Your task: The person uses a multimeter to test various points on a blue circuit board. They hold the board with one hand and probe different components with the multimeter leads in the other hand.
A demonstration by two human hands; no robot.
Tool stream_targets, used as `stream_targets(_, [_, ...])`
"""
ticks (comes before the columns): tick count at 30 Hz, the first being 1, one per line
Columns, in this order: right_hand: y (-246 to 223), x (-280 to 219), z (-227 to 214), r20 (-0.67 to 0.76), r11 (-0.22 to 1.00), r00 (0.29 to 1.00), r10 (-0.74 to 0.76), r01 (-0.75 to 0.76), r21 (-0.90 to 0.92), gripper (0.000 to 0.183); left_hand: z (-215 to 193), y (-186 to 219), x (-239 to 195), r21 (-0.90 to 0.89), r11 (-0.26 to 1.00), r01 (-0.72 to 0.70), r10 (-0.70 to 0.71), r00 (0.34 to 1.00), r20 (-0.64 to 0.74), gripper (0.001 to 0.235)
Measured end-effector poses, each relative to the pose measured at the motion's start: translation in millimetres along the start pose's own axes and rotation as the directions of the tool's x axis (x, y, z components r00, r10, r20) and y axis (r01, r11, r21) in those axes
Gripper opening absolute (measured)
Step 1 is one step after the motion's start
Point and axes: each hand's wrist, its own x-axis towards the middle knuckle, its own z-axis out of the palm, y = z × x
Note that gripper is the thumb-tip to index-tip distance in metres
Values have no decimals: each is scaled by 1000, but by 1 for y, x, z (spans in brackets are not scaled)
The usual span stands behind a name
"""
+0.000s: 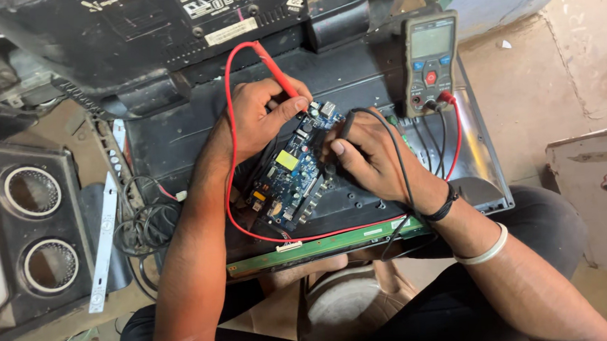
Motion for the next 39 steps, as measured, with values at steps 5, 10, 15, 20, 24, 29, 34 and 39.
stream_targets(5, [3, -1, 3, -12, 1000, 1000, 12, -12, 7, 22, 0, -1, 0, 2, 1000, 27, -27, 1000, 4, 17])
stream_targets(10, [6, -2, 4, -2, 1000, 1000, -21, 21, -1, 22, 1, -3, -2, -13, 995, 100, -100, 995, 12, 18])
stream_targets(15, [6, 0, 2, 4, 1000, 1000, -11, 11, 10, 23, 1, -5, -1, -113, 994, 4, -4, 1000, 5, 17])
stream_targets(20, [5, -1, 2, -3, 999, 1000, -28, 28, -20, 22, 2, -4, -3, -107, 994, 36, -36, 999, 1, 18])
stream_targets(24, [6, 4, 2, 3, 999, 1000, -27, 27, -18, 21, -4, 1, 0, -4, 1000, -15, 16, 1000, 9, 18])
stream_targets(29, [6, 2, 2, 19, 1000, 1000, -13, 13, -12, 20, -2, 3, -7, 22, 998, -60, 60, 998, -31, 18])
stream_targets(34, [5, 0, 3, 17, 999, 1000, -9, 10, -37, 20, 0, 8, -4, -11, 1000, 29, -30, 999, -34, 19])
stream_targets(39, [8, -1, 3, 15, 1000, 1000, -16, 16, -26, 21, -1, 4, -2, -8, 996, 84, -84, 996, -2, 21])
